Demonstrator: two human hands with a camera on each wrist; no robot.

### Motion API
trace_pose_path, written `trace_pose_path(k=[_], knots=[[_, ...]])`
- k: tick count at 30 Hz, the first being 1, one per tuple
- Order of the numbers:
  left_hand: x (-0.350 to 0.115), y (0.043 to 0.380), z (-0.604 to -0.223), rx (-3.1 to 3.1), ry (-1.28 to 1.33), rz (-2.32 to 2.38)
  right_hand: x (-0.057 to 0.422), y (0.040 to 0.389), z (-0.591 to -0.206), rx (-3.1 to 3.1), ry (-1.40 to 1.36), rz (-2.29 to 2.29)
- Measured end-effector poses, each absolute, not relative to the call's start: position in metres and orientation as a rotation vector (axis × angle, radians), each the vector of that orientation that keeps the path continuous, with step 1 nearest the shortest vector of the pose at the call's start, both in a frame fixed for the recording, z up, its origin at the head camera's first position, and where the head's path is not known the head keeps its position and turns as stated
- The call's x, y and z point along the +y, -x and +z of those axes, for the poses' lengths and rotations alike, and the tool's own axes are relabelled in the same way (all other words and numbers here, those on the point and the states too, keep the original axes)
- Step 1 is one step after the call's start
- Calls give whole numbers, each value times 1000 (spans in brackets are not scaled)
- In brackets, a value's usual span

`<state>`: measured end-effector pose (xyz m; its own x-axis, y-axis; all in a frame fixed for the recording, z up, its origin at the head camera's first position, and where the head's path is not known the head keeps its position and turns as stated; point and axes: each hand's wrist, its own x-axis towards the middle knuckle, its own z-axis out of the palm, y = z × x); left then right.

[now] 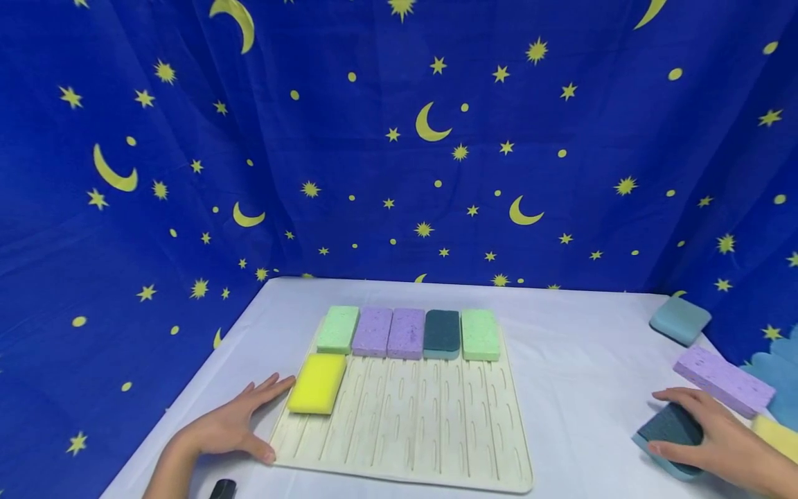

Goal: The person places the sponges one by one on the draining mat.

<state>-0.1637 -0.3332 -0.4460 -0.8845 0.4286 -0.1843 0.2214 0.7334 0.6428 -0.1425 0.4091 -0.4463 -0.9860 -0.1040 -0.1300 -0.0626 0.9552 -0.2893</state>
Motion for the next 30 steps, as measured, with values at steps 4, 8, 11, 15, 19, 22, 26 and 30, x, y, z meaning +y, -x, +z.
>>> trace_pose_path(k=[4,8,11,15,19,22,26,30], knots=[[-334,164,-447,2617,-492,906,412,139,-449,2976,107,-434],[-333,163,-446,2619,-505,916,414,135,-448,3002,85,-475],[-333,163,-445,2620,-514,917,415,133,-447,2984,32,-466],[-333,163,-445,2615,-496,912,417,133,-448,2946,-39,-441],[-333,164,-444,2607,-490,911,418,133,-452,2945,-38,-427],[-333,165,-444,2603,-500,912,419,133,-454,2961,-21,-382],[-333,165,-444,2604,-513,911,419,133,-452,3020,-17,-314],[-333,164,-444,2608,-517,902,415,131,-449,3093,-14,-306]])
